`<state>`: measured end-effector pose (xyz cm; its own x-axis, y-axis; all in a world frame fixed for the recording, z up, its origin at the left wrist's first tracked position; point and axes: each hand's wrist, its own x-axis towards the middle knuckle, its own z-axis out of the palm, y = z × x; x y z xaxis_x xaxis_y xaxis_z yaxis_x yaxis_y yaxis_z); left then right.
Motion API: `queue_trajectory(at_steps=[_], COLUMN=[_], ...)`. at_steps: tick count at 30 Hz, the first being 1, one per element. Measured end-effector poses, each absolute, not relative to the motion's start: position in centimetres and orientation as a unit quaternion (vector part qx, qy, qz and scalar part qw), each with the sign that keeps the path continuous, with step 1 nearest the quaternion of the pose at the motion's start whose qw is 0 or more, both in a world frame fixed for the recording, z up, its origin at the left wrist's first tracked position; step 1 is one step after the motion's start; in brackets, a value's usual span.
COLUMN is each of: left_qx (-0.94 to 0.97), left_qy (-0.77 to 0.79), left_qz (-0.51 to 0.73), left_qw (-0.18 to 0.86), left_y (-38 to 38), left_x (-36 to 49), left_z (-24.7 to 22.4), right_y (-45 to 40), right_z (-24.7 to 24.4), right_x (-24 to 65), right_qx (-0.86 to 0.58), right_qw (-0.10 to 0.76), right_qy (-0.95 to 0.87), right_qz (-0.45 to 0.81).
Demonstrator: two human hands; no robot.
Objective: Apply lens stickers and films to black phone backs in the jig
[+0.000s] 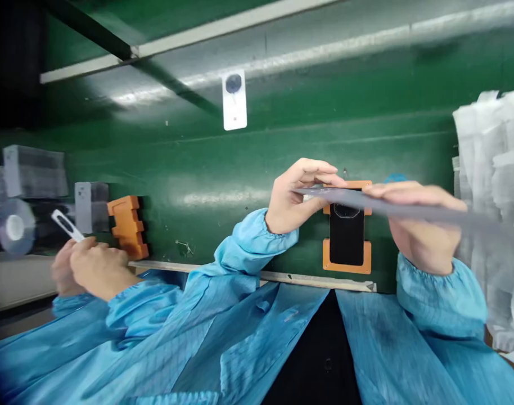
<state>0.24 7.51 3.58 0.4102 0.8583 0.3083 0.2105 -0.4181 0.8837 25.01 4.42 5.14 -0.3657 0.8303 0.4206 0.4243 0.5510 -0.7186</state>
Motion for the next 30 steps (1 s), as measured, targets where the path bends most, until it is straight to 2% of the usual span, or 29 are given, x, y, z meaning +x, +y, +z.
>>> queue_trajectory(at_steps=[3, 6, 11, 17, 22, 24, 26, 28, 30], left_qx=[0.699, 0.706, 0.724, 0.731, 0.739, 0.732, 0.693, 0.601, 0.457], left_qy=[0.362, 0.350, 0.343, 0.340, 0.336, 0.351, 0.365, 0.357, 0.324], left_qz=[0.494, 0.536, 0.543, 0.550, 0.544, 0.530, 0.529, 0.526, 0.490], left_qw=[0.369, 0.304, 0.253, 0.216, 0.212, 0.243, 0.326, 0.485, 0.668], left_y=[8.0, 7.9, 7.6, 7.4, 7.7, 8.5, 9.6, 10.7, 11.3], left_x=[2.4, 3.4, 3.2, 3.4, 2.9, 2.3, 1.9, 1.7, 1.8], left_z=[4.3, 4.2, 3.9, 4.2, 4.2, 3.9, 3.2, 2.4, 2.0], right_y=[7.6, 8.7, 7.8, 7.9, 7.9, 7.6, 7.2, 6.6, 6.0], right_z=[2.9, 0.7, -1.1, -2.0, -1.9, -1.0, 0.3, 1.6, 2.4], right_x=[24.4, 24.0, 23.7, 23.8, 23.9, 24.0, 24.1, 23.9, 23.3], right_qx=[-0.362, -0.322, -0.328, -0.288, -0.313, -0.354, -0.405, -0.422, -0.392], right_qw=[0.496, 0.510, 0.486, 0.491, 0.511, 0.511, 0.505, 0.511, 0.553], right_qy=[-0.672, -0.597, -0.544, -0.563, -0.496, -0.496, -0.536, -0.590, -0.605], right_qz=[0.414, 0.529, 0.600, 0.600, 0.629, 0.606, 0.542, 0.461, 0.418])
